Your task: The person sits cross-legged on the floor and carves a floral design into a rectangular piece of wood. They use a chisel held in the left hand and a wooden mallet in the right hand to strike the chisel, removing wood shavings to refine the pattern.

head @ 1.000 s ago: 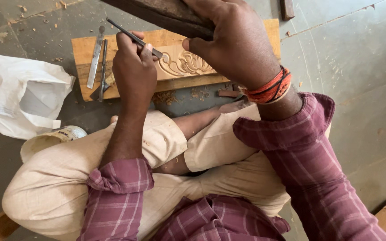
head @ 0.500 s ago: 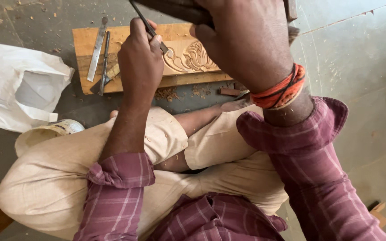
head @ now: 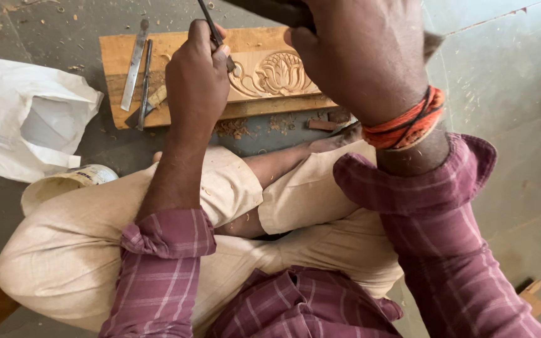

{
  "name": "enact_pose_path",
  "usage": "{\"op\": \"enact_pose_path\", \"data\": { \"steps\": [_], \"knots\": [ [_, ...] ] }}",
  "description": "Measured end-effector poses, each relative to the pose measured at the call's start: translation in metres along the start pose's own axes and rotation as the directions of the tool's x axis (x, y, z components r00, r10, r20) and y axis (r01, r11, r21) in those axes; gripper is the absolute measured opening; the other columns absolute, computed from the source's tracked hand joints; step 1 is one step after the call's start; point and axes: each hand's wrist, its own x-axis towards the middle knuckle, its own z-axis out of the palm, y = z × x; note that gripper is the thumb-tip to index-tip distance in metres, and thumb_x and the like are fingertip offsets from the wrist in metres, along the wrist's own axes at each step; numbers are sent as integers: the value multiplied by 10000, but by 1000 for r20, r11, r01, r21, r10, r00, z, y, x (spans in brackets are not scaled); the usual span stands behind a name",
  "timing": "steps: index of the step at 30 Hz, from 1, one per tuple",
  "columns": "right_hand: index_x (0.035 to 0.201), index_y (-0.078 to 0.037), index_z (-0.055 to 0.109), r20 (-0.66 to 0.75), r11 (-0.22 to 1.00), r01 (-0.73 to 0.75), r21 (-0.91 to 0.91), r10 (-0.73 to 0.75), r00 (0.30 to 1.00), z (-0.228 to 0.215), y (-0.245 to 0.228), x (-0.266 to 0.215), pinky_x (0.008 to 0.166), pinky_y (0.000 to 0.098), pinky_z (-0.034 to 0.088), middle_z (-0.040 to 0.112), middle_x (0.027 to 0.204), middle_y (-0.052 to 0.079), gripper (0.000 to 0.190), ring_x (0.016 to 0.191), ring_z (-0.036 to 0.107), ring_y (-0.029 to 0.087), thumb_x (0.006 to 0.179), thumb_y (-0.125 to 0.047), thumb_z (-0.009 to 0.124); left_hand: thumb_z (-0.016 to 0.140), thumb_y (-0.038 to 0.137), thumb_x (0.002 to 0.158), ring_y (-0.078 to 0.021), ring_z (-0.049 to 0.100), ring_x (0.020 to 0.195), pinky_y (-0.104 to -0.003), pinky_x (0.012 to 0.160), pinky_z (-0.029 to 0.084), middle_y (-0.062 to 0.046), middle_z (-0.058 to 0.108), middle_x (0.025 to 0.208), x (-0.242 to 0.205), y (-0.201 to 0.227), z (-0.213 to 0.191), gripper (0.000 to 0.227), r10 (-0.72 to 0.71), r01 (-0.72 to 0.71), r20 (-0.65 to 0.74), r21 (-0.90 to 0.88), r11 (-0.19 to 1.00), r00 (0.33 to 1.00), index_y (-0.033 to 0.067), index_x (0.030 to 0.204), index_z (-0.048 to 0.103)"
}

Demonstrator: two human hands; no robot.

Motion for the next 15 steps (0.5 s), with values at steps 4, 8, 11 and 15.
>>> {"op": "enact_pose_path", "data": {
  "steps": [4,8,11,15],
  "knots": [
    [1093,-83,769,-28,996,53,-75,-56,998,-2,1,0,656,485,495,704,864,171,240,755,668,376,883,-187,818,698,93,1012,-371,734,885,-476,724,545,-144,755,960,-1,7,-7,179,11,-11,12,0,1000,1000,60,1143,581],
    [1044,-53,725,33,998,-29,53,27,999,-7,11,-1,649,428,475,669,835,127,193,735,628,297,912,-164,811,720,112,963,-251,777,818,-378,727,587,-113,772,894,-7,16,-24,155,-38,68,172,-175,982,984,54,1068,622],
    [1006,-31,691,82,955,-157,252,141,987,-10,22,-3,643,385,460,643,814,93,180,720,597,237,934,-147,807,702,82,921,-199,739,723,-333,688,564,-106,751,810,-13,17,-37,155,-10,116,304,-331,937,953,33,1061,659],
    [957,0,646,151,828,-336,449,300,942,-17,40,-14,636,328,439,609,785,49,198,700,557,158,963,-125,800,711,92,910,-138,761,722,-289,658,578,-66,772,830,-7,11,-32,123,-144,178,172,-197,964,974,54,1026,698]
  ]
}}
